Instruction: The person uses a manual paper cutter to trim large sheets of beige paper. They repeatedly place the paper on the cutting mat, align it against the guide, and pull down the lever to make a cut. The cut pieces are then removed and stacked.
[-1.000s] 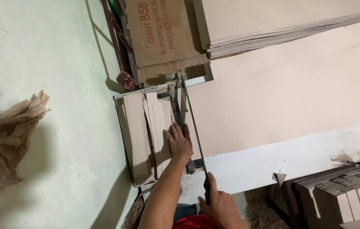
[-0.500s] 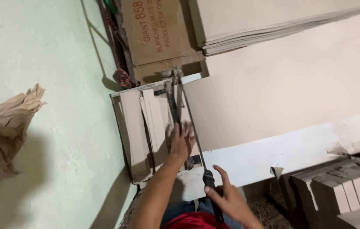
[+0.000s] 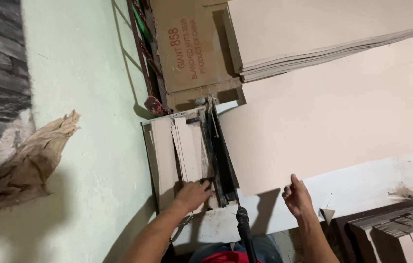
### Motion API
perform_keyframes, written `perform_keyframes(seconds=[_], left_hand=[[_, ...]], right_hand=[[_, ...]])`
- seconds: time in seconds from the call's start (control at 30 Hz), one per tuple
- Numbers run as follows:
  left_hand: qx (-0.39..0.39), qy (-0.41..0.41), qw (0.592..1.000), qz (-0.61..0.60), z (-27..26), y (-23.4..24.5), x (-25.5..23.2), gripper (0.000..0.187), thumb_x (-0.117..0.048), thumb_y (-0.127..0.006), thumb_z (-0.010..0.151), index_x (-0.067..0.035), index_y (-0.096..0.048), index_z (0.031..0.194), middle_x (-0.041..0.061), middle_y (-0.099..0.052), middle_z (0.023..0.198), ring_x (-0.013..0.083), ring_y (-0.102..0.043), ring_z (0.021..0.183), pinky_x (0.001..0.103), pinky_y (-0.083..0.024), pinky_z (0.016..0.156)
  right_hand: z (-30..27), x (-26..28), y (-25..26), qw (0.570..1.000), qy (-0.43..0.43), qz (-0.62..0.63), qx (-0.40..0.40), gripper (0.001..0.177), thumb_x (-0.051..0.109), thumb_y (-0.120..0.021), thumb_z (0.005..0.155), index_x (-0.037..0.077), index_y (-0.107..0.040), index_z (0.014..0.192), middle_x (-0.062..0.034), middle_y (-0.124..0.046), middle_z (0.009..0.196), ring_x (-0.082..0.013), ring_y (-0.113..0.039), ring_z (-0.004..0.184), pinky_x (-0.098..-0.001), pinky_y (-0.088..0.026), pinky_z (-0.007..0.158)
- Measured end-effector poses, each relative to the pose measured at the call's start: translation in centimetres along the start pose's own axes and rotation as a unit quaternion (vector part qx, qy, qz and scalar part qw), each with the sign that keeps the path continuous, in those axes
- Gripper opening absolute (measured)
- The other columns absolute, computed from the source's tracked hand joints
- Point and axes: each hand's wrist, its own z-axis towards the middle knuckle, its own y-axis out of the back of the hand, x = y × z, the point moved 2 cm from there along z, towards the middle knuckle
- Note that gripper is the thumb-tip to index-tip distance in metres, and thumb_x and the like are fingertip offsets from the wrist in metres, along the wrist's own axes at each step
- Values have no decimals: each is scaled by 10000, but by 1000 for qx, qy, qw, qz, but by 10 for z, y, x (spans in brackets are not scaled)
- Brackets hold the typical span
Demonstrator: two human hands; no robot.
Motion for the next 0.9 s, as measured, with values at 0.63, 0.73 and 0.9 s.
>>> perform_keyframes(seconds=[0.63, 0.73, 0.9], left_hand=[[9, 321, 939, -126, 66, 34, 12, 921, -583, -658, 933, -212, -160, 1613, 196, -211, 1629, 392, -195, 1486, 616, -159, 1195], [82, 327, 928, -159, 82, 28, 11, 1131, -627, -710, 869, -213, -9, 1654, 242, 41, 1692, 425, 55, 1557, 674, 45, 1202], [182, 342, 915, -111, 108, 34, 8, 1360, -653, -782, 804, -127, 151, 1642, 323, 170, 1678, 485, 141, 1554, 717, 49, 1185]], right_hand=[[-60, -8, -35, 981, -36, -188, -4, 320, 239, -604, 1018, -61, -570, 1125, -267, -724, 1032, -356, -708, 966, -471, -605, 868], [-43, -11, -44, 976, -18, -214, 23, 419, 330, -614, 975, -53, -601, 1145, -267, -738, 1031, -348, -719, 980, -499, -608, 874], [-34, -4, -52, 975, -8, -222, 23, 393, 315, -657, 968, -48, -657, 1117, -226, -706, 1064, -337, -731, 966, -498, -623, 881]])
